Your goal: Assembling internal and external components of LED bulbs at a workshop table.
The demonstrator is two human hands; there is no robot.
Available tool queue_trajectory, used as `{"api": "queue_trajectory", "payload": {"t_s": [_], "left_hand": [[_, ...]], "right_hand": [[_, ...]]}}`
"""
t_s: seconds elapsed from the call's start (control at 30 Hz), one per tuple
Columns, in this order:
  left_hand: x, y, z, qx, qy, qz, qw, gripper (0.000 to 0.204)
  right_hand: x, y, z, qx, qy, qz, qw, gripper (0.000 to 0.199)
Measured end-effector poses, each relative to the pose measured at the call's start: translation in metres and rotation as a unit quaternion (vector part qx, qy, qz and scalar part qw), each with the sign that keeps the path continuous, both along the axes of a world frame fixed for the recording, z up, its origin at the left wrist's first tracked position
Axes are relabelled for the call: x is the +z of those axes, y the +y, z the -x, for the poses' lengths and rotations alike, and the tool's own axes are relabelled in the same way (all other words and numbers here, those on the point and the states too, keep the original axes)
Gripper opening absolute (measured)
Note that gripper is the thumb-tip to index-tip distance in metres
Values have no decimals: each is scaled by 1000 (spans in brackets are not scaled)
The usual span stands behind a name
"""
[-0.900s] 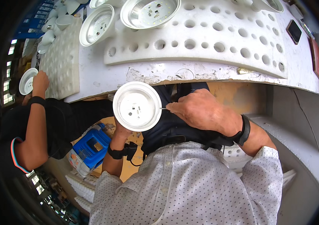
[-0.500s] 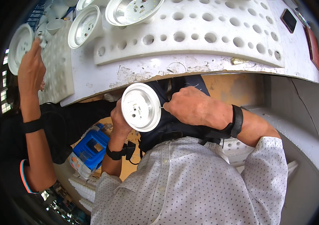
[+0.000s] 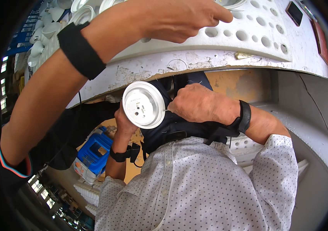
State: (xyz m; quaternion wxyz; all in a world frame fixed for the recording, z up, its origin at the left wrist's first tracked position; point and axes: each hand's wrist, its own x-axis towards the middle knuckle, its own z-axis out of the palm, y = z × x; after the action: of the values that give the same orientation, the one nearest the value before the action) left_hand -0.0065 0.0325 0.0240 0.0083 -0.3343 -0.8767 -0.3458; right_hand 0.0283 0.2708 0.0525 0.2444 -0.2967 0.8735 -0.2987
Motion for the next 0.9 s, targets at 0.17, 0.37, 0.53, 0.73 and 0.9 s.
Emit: {"api": "queue_trajectory", "payload": {"t_s": [0.17,0.37,0.53,0.73,0.9], "left_hand": [[-4,1,2,-5,-7,1,1000,57],[-6,8,-1,-16,-6,-5,1000,60],[-22,-5,-6,13,-30,-26,999,63],[-33,-20,-13,57,-94,-12,994,62],[-31,-14,-13,62,-87,-13,994,60]], "right_hand": [[1,5,0,-1,45,-23,999,18],[1,9,2,-10,64,-56,996,17],[2,6,2,-10,65,-40,997,19],[9,3,2,18,3,-77,997,15],[8,3,1,25,4,-69,997,15]]}}
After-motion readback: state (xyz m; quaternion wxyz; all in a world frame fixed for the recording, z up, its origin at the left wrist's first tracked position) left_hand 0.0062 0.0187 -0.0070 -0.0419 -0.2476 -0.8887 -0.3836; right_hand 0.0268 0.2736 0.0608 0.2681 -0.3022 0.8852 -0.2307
